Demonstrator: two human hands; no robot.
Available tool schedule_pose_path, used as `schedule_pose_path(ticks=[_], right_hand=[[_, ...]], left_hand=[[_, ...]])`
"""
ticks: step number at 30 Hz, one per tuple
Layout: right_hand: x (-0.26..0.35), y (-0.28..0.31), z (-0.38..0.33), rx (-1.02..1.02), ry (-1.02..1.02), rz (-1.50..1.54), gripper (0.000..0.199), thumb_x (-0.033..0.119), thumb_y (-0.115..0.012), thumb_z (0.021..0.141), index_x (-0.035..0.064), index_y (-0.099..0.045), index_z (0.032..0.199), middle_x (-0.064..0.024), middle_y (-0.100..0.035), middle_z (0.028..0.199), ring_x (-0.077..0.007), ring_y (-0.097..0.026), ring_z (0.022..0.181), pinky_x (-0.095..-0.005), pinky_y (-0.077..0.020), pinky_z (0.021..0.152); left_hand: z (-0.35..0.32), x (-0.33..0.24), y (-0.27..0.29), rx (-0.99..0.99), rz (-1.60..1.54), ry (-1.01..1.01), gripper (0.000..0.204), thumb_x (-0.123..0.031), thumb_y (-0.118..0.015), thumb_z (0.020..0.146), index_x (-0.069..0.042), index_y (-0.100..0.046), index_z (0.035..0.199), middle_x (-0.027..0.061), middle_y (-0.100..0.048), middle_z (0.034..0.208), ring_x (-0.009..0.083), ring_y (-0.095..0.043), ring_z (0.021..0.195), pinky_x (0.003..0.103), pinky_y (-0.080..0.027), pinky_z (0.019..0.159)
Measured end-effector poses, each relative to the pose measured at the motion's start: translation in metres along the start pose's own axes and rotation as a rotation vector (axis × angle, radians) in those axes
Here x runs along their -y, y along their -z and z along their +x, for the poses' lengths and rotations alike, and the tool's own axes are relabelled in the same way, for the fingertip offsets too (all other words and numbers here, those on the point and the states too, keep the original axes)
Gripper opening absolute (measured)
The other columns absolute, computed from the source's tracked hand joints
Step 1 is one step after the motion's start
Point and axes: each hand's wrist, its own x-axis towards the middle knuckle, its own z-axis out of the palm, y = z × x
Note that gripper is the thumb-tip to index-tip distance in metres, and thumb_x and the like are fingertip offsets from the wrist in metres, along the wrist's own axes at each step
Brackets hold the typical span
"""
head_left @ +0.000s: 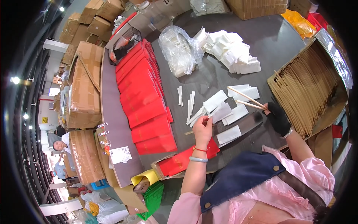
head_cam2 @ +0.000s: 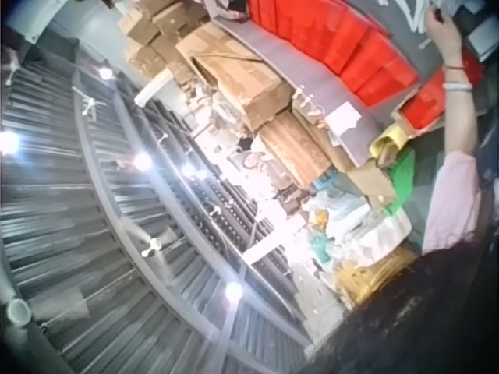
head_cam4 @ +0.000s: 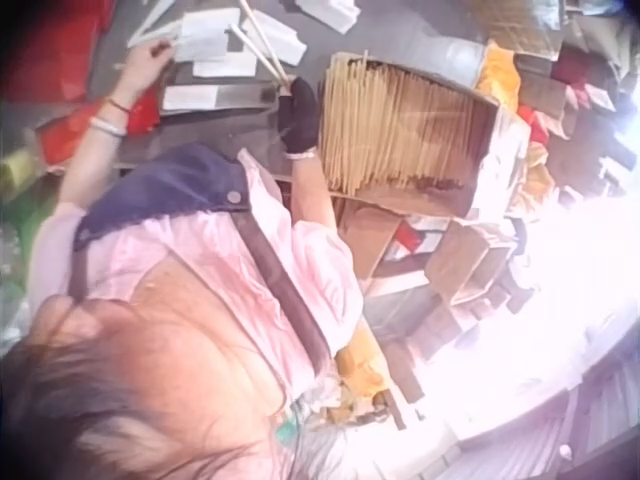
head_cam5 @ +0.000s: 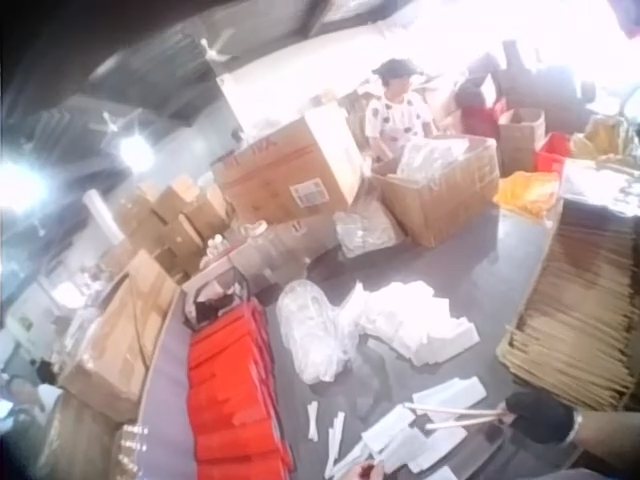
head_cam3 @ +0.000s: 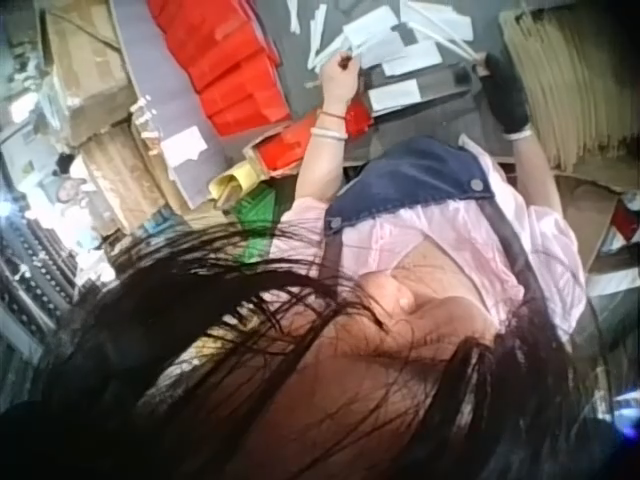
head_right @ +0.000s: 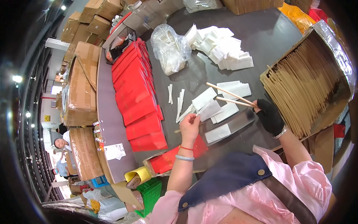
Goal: Packaging pairs of disposable chopsticks into individual sleeves or holders at a warehouse workstation.
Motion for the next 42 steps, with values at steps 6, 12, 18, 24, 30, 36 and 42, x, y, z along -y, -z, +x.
schedule_pose_path(ticks=[6, 12, 18, 24, 30, 36, 42], right_hand=[[-0.016, 0.004, -0.004, -0.04, -0.105, 0.086, 0.013, 0.003, -0.055, 0.093, 0.0006, -0.059, 0.104, -0.0078, -0.059, 0.086, -0.0183, -0.057, 0.081, -0.0292, -0.0464, 0.075], [0.007, -0.01, 0.0, -0.09, -0.122, 0.234, 0.01, 0.005, -0.053, 0.094, 0.0015, -0.058, 0.102, -0.0032, -0.055, 0.084, -0.0141, -0.052, 0.08, -0.028, -0.044, 0.075], [-0.029, -0.02, -0.013, -0.222, -0.218, 0.323, 0.006, 0.007, -0.053, 0.096, 0.004, -0.058, 0.096, -0.0013, -0.056, 0.087, -0.012, -0.053, 0.082, -0.0274, -0.0437, 0.075], [-0.031, -0.013, -0.001, 0.076, -0.164, 0.161, 0.015, 0.009, -0.058, 0.094, 0.0002, -0.061, 0.106, -0.0055, -0.061, 0.084, -0.0157, -0.058, 0.08, -0.0304, -0.0481, 0.074], [-0.004, -0.004, 0.009, 0.192, 0.179, -0.109, 0.018, 0.008, -0.063, 0.087, 0.003, -0.07, 0.102, -0.0111, -0.063, 0.079, -0.0257, -0.063, 0.074, -0.0334, -0.0496, 0.068], [0.007, 0.007, 0.021, 0.563, 0.131, -0.474, 0.022, 0.027, -0.066, 0.085, 0.0178, -0.072, 0.104, -0.0092, -0.062, 0.077, -0.0296, -0.063, 0.077, -0.0402, -0.0503, 0.067], [0.012, -0.002, 0.03, 0.54, 0.253, -0.539, 0.02, 0.029, -0.065, 0.085, 0.0183, -0.073, 0.1, -0.0093, -0.062, 0.077, -0.0289, -0.063, 0.075, -0.0422, -0.0494, 0.066]], left_hand=[[-0.006, -0.032, 0.008, 0.099, -0.341, 0.005, 0.011, -0.008, -0.066, 0.091, -0.001, -0.064, 0.099, 0.0013, -0.065, 0.087, 0.0061, -0.06, 0.075, 0.021, -0.048, 0.066], [0.023, -0.036, 0.006, -0.216, -0.153, -0.09, 0.023, -0.011, -0.07, 0.088, -0.002, -0.064, 0.108, 0.0051, -0.065, 0.095, 0.011, -0.061, 0.075, 0.025, -0.049, 0.066], [0.003, -0.01, -0.017, 0.135, 0.579, -0.541, 0.014, -0.015, -0.073, 0.077, -0.006, -0.068, 0.087, 0.0108, -0.062, 0.088, 0.0314, -0.06, 0.085, 0.041, -0.049, 0.077], [-0.02, -0.035, 0.004, -0.047, 0.611, -0.728, 0.005, -0.015, -0.069, 0.078, -0.01, -0.068, 0.08, 0.0066, -0.061, 0.074, 0.0279, -0.058, 0.077, 0.039, -0.047, 0.07], [-0.073, -0.017, 0.014, 0.081, 0.733, -0.603, 0.023, -0.023, -0.075, 0.075, -0.01, -0.069, 0.092, 0.0038, -0.062, 0.092, 0.0264, -0.056, 0.089, 0.042, -0.045, 0.077], [-0.099, -0.007, 0.036, 0.066, 0.829, -0.449, 0.068, -0.029, -0.083, 0.065, -0.004, -0.059, 0.124, 0.0101, -0.055, 0.123, 0.0333, -0.046, 0.118, 0.046, -0.034, 0.103], [-0.095, 0.008, 0.037, 0.06, 0.72, -0.499, 0.069, -0.027, -0.083, 0.064, -0.003, -0.058, 0.124, 0.0119, -0.055, 0.123, 0.0351, -0.045, 0.118, 0.048, -0.034, 0.104]])
